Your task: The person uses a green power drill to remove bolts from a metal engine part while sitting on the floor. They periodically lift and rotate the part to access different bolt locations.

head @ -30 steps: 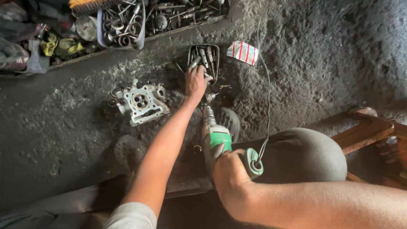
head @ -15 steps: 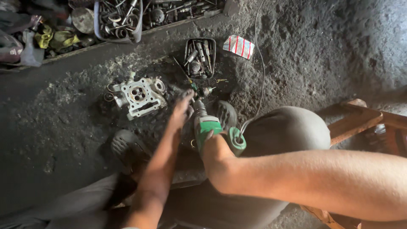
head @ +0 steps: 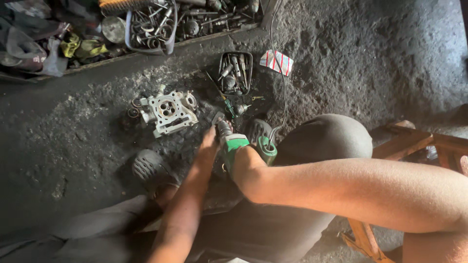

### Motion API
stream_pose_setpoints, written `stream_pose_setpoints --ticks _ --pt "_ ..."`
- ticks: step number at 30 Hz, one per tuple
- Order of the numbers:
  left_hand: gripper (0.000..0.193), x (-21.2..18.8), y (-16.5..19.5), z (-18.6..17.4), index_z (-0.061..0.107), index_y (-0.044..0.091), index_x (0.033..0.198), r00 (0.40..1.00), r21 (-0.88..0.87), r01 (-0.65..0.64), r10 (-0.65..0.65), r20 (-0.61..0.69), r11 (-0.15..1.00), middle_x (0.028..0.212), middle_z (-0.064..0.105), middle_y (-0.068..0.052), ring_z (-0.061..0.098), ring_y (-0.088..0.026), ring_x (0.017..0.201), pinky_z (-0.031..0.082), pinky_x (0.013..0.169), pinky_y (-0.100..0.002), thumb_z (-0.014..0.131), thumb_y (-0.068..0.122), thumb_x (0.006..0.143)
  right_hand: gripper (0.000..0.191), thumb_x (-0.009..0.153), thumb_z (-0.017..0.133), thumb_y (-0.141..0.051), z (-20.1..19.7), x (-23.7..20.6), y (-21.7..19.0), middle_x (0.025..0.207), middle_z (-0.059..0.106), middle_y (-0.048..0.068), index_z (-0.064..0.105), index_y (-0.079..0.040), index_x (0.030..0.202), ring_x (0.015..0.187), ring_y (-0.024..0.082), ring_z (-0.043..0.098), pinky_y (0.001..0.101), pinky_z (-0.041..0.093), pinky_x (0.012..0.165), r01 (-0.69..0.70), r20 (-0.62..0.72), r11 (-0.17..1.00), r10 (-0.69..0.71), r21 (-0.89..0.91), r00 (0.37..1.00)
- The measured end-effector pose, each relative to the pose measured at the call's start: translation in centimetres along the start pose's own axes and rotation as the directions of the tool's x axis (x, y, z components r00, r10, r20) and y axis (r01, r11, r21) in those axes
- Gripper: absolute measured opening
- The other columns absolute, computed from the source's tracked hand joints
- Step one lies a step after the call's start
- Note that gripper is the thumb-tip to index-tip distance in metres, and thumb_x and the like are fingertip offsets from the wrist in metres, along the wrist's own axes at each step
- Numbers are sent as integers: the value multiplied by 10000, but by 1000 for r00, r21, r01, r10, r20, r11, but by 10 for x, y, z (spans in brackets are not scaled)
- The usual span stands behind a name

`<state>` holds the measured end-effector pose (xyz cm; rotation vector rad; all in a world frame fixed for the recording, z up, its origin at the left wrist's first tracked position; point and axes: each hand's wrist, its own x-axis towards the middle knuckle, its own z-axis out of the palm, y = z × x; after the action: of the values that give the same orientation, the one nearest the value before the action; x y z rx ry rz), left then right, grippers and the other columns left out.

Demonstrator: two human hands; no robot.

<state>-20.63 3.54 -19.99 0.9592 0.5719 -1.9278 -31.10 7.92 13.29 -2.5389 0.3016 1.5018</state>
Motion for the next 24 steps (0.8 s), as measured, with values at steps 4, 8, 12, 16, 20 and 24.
stream_pose_setpoints --ticks 4,8,12,16,20,24 --pt "421 -1 2 -1 660 1 1018 987 340 -136 157 -34 931 833 693 -155 678 -281 693 583 631 -419 570 412 994 541 793 843 -294 -2 -6 4 1323 695 76 730 -119 1292 1250 319 612 416 494 968 -12 6 997 12 81 1000" --pt "254 1 11 7 614 101 1007 994 232 -54 31 101 971 834 659 -94 670 -259 705 581 641 -436 629 354 1024 617 761 883 -361 -6 -14 7 1354 649 63 707 -127 1304 1299 309 552 393 459 1000 -13 47 998 10 64 999" --pt "254 -2 15 9 618 73 1041 984 296 -65 12 176 953 894 673 -110 683 -265 776 592 701 -445 572 323 1037 560 782 859 -335 -4 -19 7 1364 657 41 724 -153 1294 1327 299 542 384 463 1011 9 67 997 -15 81 998" --pt "248 -3 13 9 609 77 1075 985 247 -48 6 170 968 936 676 -96 680 -276 814 597 745 -462 499 297 1038 547 838 802 -293 2 -18 5 1404 636 99 698 -102 1340 1325 330 551 421 510 962 -16 24 998 15 61 1000" --pt "274 -1 14 8 612 64 1170 982 283 -125 77 175 951 983 688 -97 683 -274 834 586 746 -438 501 299 1086 595 850 789 -297 6 -15 4 1444 594 156 655 -65 1381 1344 362 527 459 503 968 -14 32 998 12 58 999" --pt "278 -2 16 8 617 65 1190 981 249 -150 113 157 957 1025 718 -106 683 -275 830 586 736 -434 497 271 1047 687 847 802 -309 6 -13 5 1504 494 233 579 -21 1430 1336 388 503 485 491 955 -32 4 999 31 44 1000"
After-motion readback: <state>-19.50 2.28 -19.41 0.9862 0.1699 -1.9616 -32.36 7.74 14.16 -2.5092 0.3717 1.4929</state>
